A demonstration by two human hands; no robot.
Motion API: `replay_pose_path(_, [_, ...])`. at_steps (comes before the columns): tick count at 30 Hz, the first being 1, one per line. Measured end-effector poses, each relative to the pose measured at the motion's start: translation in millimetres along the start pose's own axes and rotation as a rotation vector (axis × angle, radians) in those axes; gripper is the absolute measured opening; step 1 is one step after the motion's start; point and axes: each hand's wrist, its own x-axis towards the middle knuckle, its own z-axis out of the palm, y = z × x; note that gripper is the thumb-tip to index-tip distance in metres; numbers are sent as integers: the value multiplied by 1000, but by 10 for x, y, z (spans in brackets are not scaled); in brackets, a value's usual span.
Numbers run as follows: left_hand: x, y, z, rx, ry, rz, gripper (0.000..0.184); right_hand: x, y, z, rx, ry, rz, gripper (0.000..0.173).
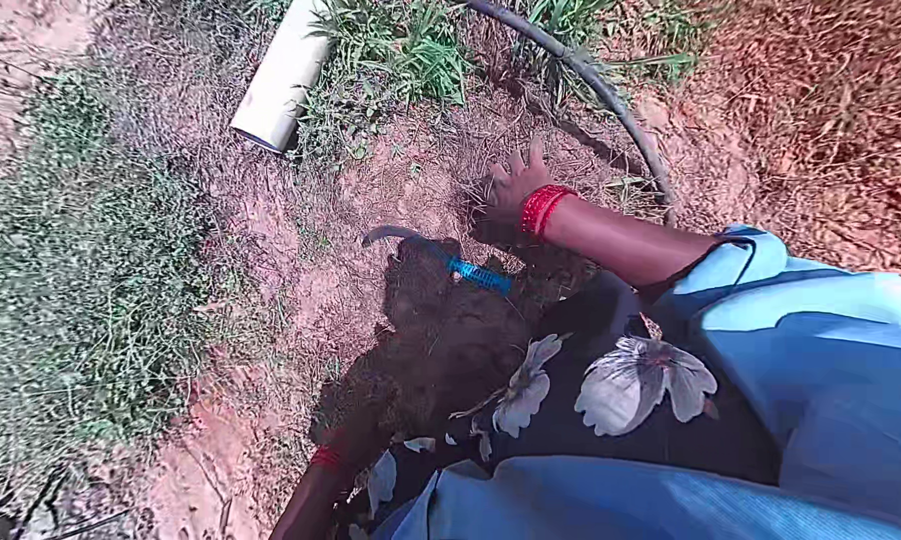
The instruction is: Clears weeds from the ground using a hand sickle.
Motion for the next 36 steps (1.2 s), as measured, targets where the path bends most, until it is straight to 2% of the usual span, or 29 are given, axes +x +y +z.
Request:
replay_pose_path(3, [12, 9, 12, -7, -29, -23, 58, 285, -444, -55, -7, 163, -464, 35])
replay_pose_path(4, [-13, 30, -12, -25, -25, -22, 57, 448, -570, 14, 0, 154, -554, 37])
replay_pose_path(5, [-26, 51, -36, -42, -11, -16, 57, 623, -629, 89, -35, 123, -559, 35])
replay_pose_path(7, [25, 48, -49, -50, 10, -15, 57, 1002, -459, 225, -91, 42, -392, 36])
replay_pose_path(10, [304, -243, 199, 19, 37, 16, 60, 1331, 378, 364, 9, 90, -150, 57])
replay_pose_path(12, [385, -328, 280, 22, 30, 23, 61, 1160, 877, 324, 205, 122, -37, 63])
replay_pose_path(15, [504, -501, 400, -10, 30, 39, 63, 700, 1235, 408, 345, 120, 55, 80])
replay_pose_path(18, [561, -600, 404, 66, -14, 5, 62, 251, 1323, 678, 536, 107, 63, 88])
replay_pose_path(19, [563, -614, 408, 69, -14, -5, 61, 105, 1295, 761, 587, 92, 62, 95])
replay_pose_path(21, [631, -715, 521, 61, 145, 66, 61, -170, 1157, 930, 602, 32, 66, 115])
replay_pose_path(23, [479, -452, 322, 19, 78, 30, 61, -390, 863, 1146, 554, -63, 117, 132])
replay_pose_path(24, [417, -330, 224, -6, 23, 9, 61, -464, 677, 1301, 504, -83, 137, 130])
replay_pose_path(25, [430, -329, 224, -16, 8, 14, 61, -495, 503, 1526, 445, -40, 135, 120])
replay_pose_path(27, [568, -503, 368, 15, 46, 66, 62, -407, 280, 2078, 329, 210, 108, 85])
replay_pose_path(28, [556, -493, 372, 31, 48, 76, 62, -345, 268, 2229, 312, 298, 78, 79])
replay_pose_path(30, [310, -203, 160, 19, 5, 43, 61, -317, 405, 2137, 260, 266, -31, 86])
replay_pose_path(32, [130, 4, 30, 5, -23, 10, 59, -285, 547, 1882, 238, 237, -77, 86])
replay_pose_path(34, [94, 35, 11, 0, -18, 18, 59, -195, 650, 1493, 289, 183, -22, 78])
replay_pose_path(36, [133, 1, 30, 0, -16, 38, 58, -8, 756, 1071, 359, 249, 82, 68])
